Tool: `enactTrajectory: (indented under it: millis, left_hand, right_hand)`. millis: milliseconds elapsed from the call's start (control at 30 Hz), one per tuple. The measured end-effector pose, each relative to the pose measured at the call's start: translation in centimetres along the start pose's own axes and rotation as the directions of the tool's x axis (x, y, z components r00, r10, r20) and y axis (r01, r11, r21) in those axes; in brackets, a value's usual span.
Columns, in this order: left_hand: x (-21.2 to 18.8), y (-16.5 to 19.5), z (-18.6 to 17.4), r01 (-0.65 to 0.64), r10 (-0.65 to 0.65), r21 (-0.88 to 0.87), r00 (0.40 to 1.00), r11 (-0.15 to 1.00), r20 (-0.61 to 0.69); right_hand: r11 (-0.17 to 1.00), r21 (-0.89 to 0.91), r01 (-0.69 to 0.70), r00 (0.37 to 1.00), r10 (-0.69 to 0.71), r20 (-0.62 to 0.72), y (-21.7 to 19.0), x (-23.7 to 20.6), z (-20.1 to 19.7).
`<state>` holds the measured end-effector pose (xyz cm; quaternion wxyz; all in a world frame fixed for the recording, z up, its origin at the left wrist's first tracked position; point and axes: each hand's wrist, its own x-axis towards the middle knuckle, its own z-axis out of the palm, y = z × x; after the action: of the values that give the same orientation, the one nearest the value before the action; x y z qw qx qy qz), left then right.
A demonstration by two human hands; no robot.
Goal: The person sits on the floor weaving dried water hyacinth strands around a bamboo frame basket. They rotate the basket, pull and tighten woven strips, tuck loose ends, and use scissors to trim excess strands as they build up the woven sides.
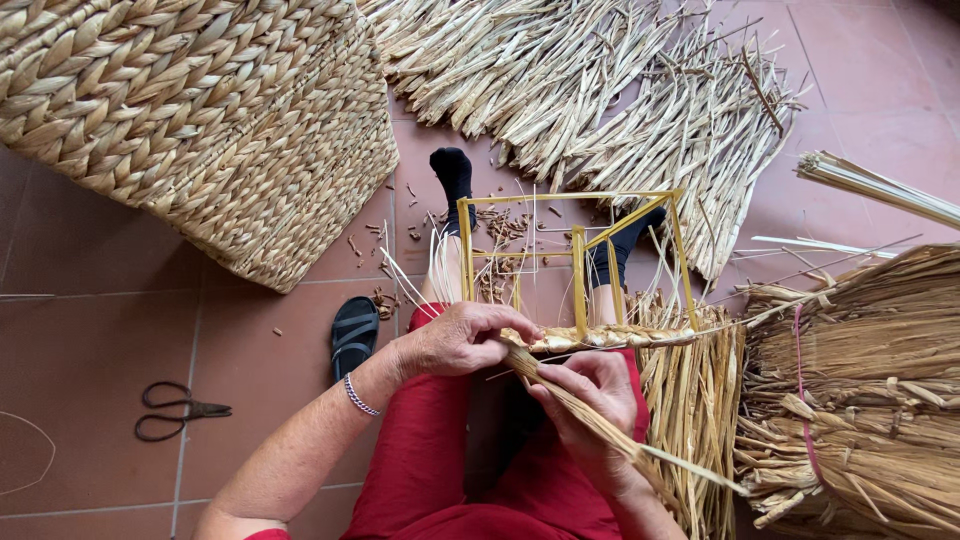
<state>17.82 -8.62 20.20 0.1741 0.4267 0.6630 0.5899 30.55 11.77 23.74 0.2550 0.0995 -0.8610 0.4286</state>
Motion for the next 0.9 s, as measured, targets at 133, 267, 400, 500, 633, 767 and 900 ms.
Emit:
enactTrajectory:
  millis: [133, 267, 400, 500, 633, 767, 900]
  left_hand:
    - [0.1, 0.3, -0.7, 0.327, -0.324, -0.001, 0.936, 0.945, 0.140]
    - [-0.1, 0.2, -0.4, 0.181, -0.184, 0.037, 0.977, 0.983, 0.107]
    - [-0.3, 0.1, 0.9, -0.165, 0.179, 0.233, 0.983, 0.958, -0.037]
    - [-0.1, 0.6, 1.7, -0.019, 0.047, 0.289, 0.995, 0.957, -0.089]
    - [0.5, 2.0, 3.7, 0.229, -0.151, 0.358, 0.961, 0.905, -0.232]
    - [1.1, 2.4, 5.1, 0.141, 0.028, 0.498, 0.948, 0.855, -0.316]
    - [1.2, 2.1, 5.6, 0.024, 0.227, 0.635, 0.923, 0.772, -0.311]
  right_hand:
    - [0.995, -0.016, 0.094, 0.992, -0.092, 0.091, -0.9, 2.0, -0.7]
    - [0.975, -0.118, 0.191, 0.981, -0.192, 0.003, -1.7, 3.5, -0.2]
    - [0.819, -0.411, 0.401, 0.899, -0.439, 0.003, -1.3, 4.2, -0.3]
    - [0.901, -0.374, 0.220, 0.975, -0.215, 0.054, 0.1, 4.3, -0.9]
    - [0.836, 0.332, -0.437, 0.894, 0.363, 0.262, 3.3, 4.3, -1.2]
    - [0.598, 0.426, -0.678, 0.731, 0.605, 0.315, 6.3, 3.3, -1.9]
    - [0.386, 0.482, -0.787, 0.562, 0.772, 0.299, 8.4, 1.9, -1.2]
